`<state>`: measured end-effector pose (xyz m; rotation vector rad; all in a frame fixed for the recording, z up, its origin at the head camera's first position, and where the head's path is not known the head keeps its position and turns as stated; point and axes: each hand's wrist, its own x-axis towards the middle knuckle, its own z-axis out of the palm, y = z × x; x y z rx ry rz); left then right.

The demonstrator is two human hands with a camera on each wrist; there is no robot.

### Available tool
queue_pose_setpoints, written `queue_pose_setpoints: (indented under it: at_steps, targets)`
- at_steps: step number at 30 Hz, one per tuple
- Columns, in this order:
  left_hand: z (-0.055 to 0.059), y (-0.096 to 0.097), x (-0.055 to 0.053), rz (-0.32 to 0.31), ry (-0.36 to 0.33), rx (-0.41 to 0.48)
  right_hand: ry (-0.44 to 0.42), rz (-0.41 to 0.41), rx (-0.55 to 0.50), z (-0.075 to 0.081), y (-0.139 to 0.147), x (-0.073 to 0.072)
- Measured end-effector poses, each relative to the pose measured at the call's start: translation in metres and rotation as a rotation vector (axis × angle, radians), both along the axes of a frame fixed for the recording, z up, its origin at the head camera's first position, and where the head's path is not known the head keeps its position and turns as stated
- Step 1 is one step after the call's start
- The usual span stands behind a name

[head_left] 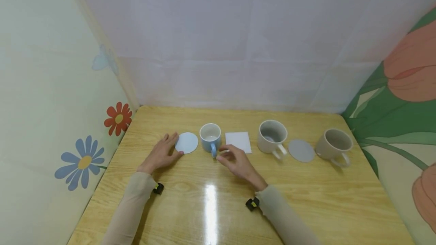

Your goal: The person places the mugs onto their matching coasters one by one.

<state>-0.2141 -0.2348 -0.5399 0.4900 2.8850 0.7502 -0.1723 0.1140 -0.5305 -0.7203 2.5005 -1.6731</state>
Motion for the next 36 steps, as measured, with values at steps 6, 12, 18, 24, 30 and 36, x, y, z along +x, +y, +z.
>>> queue_pose_setpoints:
  at_steps: [6,12,18,24,30,36]
  targets:
    - [-0.002,0.0,-0.001,-0.02,0.005,-0.001,-0.083,0.003,-0.015,0.001,-0.006,0.0]
    - [-0.002,0.0,0.0,-0.018,-0.001,-0.007,-0.117,-0.019,0.002,-0.001,-0.013,-0.002]
    - [-0.001,-0.002,0.001,-0.015,-0.005,0.003,-0.164,-0.037,-0.015,-0.001,-0.018,-0.004]
    - [-0.003,-0.002,0.0,-0.009,-0.014,0.005,-0.279,0.006,-0.124,-0.004,-0.021,-0.007]
    - [-0.003,-0.001,-0.002,-0.008,-0.015,0.008,-0.335,0.043,-0.226,-0.009,-0.024,-0.012]
    - [-0.002,-0.002,-0.002,-0.007,-0.011,0.005,-0.359,0.056,-0.226,-0.01,-0.024,-0.016]
